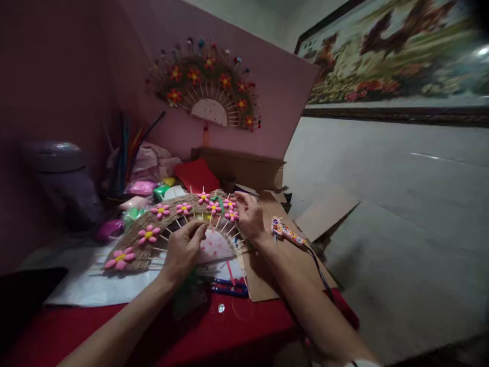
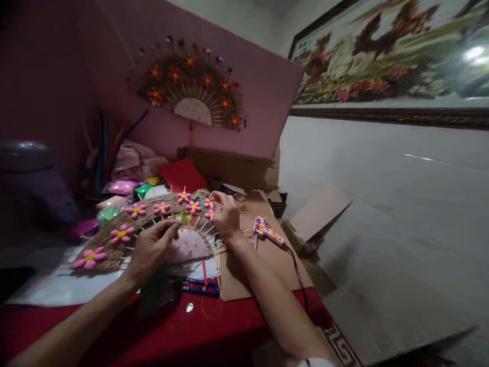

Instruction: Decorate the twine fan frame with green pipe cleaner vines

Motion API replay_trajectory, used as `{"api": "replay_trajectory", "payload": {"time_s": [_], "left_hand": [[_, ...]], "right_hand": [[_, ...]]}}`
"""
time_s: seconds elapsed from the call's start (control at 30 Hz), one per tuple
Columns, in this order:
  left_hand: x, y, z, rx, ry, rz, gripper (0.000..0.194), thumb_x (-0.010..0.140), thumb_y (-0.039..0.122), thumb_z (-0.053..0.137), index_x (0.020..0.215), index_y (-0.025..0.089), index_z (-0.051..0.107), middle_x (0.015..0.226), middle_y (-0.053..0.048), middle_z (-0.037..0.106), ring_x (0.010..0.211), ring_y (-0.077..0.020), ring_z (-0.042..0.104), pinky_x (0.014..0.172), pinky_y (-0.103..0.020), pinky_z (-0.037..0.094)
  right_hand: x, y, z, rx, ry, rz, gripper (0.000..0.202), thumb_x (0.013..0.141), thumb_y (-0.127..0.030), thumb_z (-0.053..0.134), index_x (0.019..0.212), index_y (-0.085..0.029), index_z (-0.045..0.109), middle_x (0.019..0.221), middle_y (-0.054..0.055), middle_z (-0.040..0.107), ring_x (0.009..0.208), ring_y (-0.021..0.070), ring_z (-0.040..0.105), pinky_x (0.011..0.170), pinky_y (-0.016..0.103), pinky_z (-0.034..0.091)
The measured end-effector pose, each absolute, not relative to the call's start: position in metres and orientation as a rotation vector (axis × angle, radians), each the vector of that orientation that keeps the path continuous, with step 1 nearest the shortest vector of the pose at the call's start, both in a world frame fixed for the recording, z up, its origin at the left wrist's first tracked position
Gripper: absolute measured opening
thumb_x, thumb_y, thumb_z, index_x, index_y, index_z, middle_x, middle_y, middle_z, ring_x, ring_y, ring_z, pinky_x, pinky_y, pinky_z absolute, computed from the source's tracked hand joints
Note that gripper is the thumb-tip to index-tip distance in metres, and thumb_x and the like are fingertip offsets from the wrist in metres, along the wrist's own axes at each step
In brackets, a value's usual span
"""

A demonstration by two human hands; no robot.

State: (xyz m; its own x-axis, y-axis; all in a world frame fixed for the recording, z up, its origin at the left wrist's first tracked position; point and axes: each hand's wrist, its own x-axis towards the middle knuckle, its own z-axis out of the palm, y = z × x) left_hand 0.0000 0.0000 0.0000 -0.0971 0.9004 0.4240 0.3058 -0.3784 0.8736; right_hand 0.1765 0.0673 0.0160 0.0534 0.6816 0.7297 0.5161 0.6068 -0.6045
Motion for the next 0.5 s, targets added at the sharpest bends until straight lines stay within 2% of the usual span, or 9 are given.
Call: {"api": "replay_trajectory", "payload": {"time_s": [0.07,0.2,0.33,0.5], "left_hand": [[0.0,0.0,-0.001,1.618,1.278,1.511,0.025,0.08,0.037,0.056,0.091,0.017,0.066,0.07,0.0,0.062,0.067,-0.0144,0.056,0.062,-0.026,0.043],[-0.001,0.0,0.0,1.477,1.184,1.589,0.026,0.077,0.033,0.061,0.098,0.018,0.061,0.072,0.001,0.062,0.066,-0.0135,0.057,0.059,-0.024,0.044],[-0.003,-0.001,0.005,1.378,1.175,1.685,0.018,0.075,0.035,0.064,0.076,0.018,0.058,0.065,0.003,0.058,0.057,-0.0104,0.052,0.052,-0.021,0.04],[-0.005,-0.001,0.01,1.34,1.135,1.641,0.034,0.077,0.043,0.061,0.058,0.016,0.052,0.052,0.004,0.048,0.047,-0.0067,0.041,0.044,-0.019,0.033]], "right_hand": [[0.174,0.055,0.022,-1.048,-1.524,0.151,0.01,0.081,-0.026,0.06,0.088,-0.018,0.062,0.085,0.004,0.064,0.081,0.0165,0.058,0.072,0.028,0.044],[0.155,0.02,0.024,-0.922,-1.739,0.12,0.012,0.083,-0.026,0.061,0.073,-0.02,0.06,0.077,0.001,0.063,0.078,0.0157,0.056,0.073,0.028,0.043],[0.129,-0.017,0.017,-0.844,-2.034,0.009,0.01,0.086,-0.024,0.057,0.076,-0.021,0.059,0.075,0.001,0.063,0.079,0.0163,0.054,0.071,0.027,0.041],[0.123,-0.024,0.013,-1.027,-2.006,0.048,0.02,0.094,-0.034,0.044,0.084,-0.019,0.053,0.078,0.001,0.061,0.072,0.0136,0.056,0.064,0.025,0.04]]}}
